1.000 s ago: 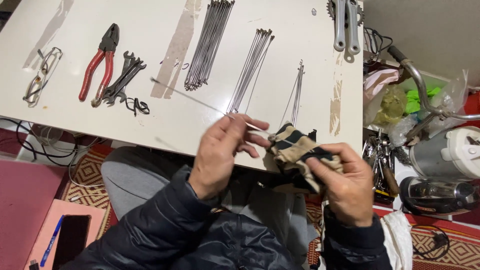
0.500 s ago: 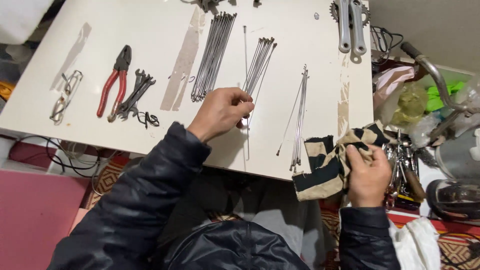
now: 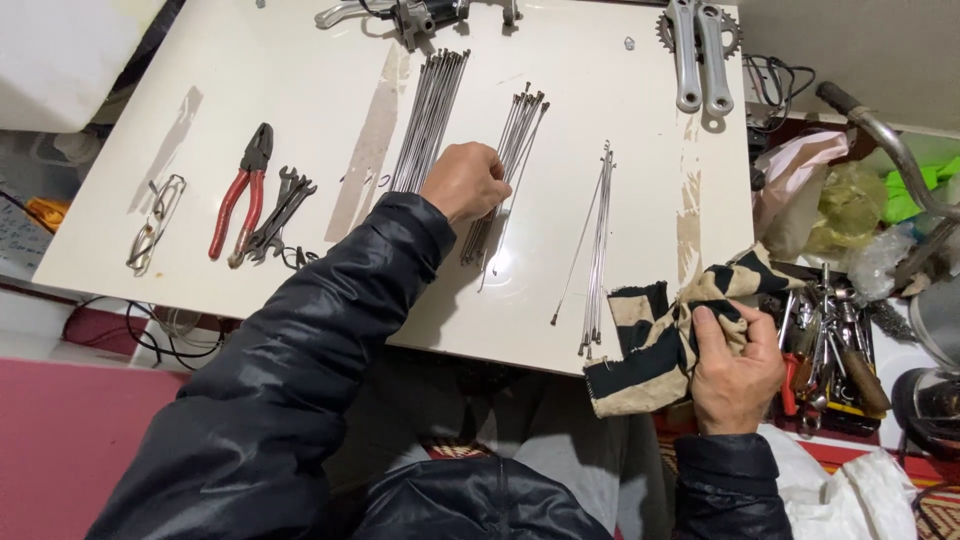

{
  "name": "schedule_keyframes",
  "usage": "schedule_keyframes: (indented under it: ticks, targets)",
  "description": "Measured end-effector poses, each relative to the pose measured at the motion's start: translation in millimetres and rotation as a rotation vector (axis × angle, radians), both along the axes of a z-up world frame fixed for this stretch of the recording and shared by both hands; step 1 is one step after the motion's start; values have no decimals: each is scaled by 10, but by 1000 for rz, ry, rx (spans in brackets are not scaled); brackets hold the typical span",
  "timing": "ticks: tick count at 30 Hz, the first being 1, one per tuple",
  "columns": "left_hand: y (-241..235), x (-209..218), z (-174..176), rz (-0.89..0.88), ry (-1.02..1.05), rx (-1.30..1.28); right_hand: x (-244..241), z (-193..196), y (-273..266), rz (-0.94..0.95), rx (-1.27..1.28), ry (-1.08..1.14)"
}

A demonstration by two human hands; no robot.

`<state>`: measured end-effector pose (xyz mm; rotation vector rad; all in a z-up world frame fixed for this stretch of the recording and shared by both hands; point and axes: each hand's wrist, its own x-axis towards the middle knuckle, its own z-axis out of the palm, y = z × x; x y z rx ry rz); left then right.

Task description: The person sits on the floor and wipes thin metal rods with a cloth. They pick up each rod from a white table, rub it with the cloth, and place it back down.

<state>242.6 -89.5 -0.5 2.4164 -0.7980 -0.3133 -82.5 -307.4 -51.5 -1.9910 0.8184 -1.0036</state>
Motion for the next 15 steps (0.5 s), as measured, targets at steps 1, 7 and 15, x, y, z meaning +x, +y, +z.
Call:
schedule_keyframes:
  ticks: [1, 7, 15]
  targets:
    - [-14, 6, -16, -1, -2, 0, 6, -10, -3, -1, 0, -2]
    - [-87, 0, -62, -20, -82, 85, 23, -4, 27, 3, 30, -38]
    - [-105, 122, -336, -44, -255, 131, 23, 30, 47, 16, 59, -52]
